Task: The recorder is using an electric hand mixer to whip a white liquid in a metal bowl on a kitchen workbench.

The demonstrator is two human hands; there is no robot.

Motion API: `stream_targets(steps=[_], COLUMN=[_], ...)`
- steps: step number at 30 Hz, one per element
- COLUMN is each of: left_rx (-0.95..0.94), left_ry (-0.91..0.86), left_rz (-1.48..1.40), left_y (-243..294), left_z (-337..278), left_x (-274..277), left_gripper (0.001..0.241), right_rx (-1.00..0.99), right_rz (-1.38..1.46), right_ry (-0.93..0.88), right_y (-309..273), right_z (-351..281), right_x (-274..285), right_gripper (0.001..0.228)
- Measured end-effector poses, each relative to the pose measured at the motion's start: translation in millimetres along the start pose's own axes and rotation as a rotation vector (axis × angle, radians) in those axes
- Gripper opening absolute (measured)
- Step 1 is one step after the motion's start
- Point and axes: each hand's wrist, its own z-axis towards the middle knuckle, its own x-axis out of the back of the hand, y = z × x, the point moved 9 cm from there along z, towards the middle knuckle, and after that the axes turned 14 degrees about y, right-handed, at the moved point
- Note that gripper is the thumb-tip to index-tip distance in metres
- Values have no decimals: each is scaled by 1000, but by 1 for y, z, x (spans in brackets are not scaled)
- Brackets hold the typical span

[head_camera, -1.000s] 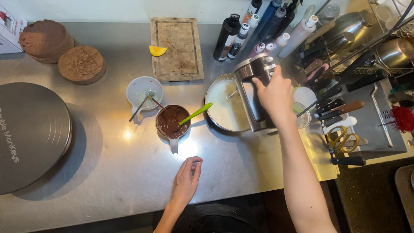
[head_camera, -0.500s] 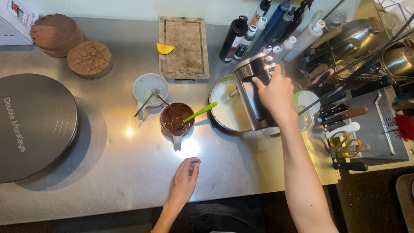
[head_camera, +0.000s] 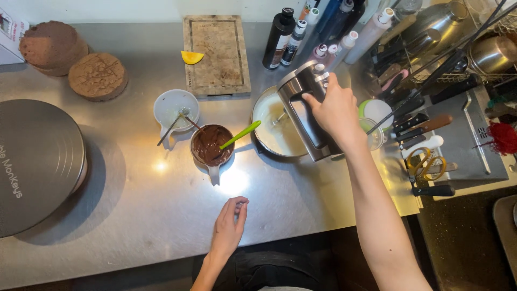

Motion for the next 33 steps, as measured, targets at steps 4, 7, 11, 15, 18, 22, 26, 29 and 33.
stream_targets(steps=[4, 7, 11, 15, 18, 22, 26, 29, 33], left_rx=[-10, 31, 57, 28, 3, 1, 2, -22, -46], left_ry=[-10, -56, -85, -65, -58, -69, -63, -42, -48], left_rz=[-6, 24, 41, 21, 15, 19, 29, 5, -6], left_y=[3, 0, -3, -1, -1, -1, 2, 3, 3], left_z=[-2, -3, -5, -7, -8, -8, -5, -3, 2], left_x=[-1, -4, -6, -5, -5, -6, -6, -8, -11], left_gripper=[21, 22, 23, 22, 21, 20, 20, 19, 19], right_rx=[-37, -34, -12, -19, -25, -19, -9, -23, -9], right_rz=[37, 18, 36, 30, 21, 0, 6, -9, -55], right_ry=[-15, -18, -16, -27, -32, -24, -30, -48, -22], right_y=[-2, 0, -4, -6, -6, -7, -7, 0, 10], right_z=[-5, -8, -11, -13, -16, -19, -23, -28, -28], right_x=[4, 4, 9, 11, 12, 15, 19, 20, 23], right_gripper=[59, 61, 62, 63, 63, 63, 62, 62, 62])
